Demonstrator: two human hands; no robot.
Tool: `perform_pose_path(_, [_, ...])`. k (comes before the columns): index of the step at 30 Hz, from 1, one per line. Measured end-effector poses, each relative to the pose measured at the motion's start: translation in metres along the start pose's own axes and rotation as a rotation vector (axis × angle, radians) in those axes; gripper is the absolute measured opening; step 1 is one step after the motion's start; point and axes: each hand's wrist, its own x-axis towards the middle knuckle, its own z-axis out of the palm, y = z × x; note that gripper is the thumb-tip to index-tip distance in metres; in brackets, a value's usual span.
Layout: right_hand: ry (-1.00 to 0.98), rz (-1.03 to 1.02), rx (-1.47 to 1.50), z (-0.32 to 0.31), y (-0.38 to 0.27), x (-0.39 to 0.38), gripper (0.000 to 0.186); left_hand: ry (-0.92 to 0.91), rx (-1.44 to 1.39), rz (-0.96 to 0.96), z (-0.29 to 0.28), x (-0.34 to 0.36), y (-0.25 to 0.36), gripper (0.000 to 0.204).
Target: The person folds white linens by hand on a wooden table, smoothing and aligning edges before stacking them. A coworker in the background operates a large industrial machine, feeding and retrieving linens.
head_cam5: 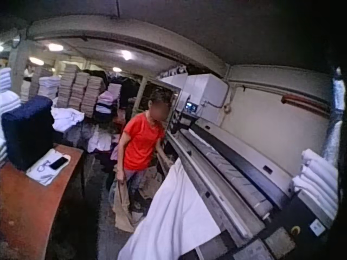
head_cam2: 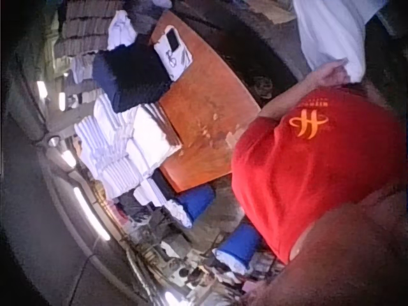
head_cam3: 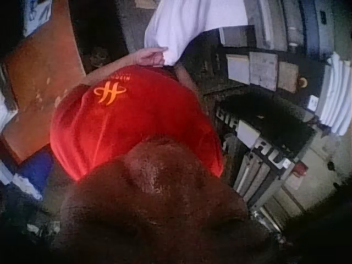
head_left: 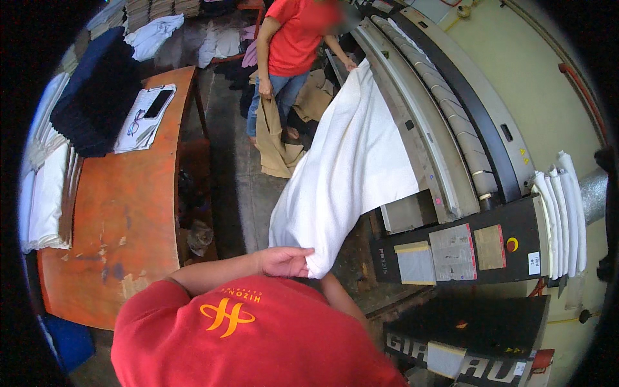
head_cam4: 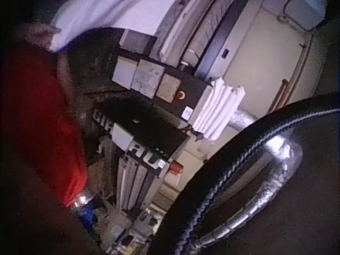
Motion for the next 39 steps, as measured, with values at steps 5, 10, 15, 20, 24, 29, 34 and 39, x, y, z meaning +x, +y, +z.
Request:
perform_pose_path(5, [0.040,0.107,0.723,-0.011,-0.032,-0.024,0.065,0.251,0.075,-0.216,-0.059,-0.029,0.021,0.116])
perform_pose_path(10, [0.177,-0.167,0.650,-0.005,-0.060,-0.081,0.062,0.427,-0.386,0.213,-0.127,-0.017,0.009,0.106])
perform_pose_path(15, [0.141,-0.490,0.337,-0.065,-0.104,-0.190,0.063,0.547,-0.507,0.735,-0.188,-0.012,0.034,0.078])
perform_pose_path(20, [0.553,-0.538,0.692,-0.143,-0.087,-0.230,0.060,0.625,-0.465,0.682,-0.222,-0.040,0.067,0.044])
perform_pose_path(24, [0.936,-0.015,0.670,-0.182,0.012,-0.237,0.048,0.348,-0.078,0.815,-0.198,-0.082,0.082,0.037])
perform_pose_path(29, [0.760,0.213,0.926,-0.158,0.135,-0.206,0.050,0.748,0.066,1.214,-0.114,-0.149,0.078,0.044])
perform_pose_path(34, [0.586,0.325,0.749,-0.111,0.153,-0.175,0.047,0.760,0.058,1.495,-0.044,-0.219,0.053,0.050])
perform_pose_path(39, [0.453,0.234,0.449,-0.075,0.139,-0.174,0.041,0.922,0.103,1.680,-0.020,-0.284,0.016,0.046])
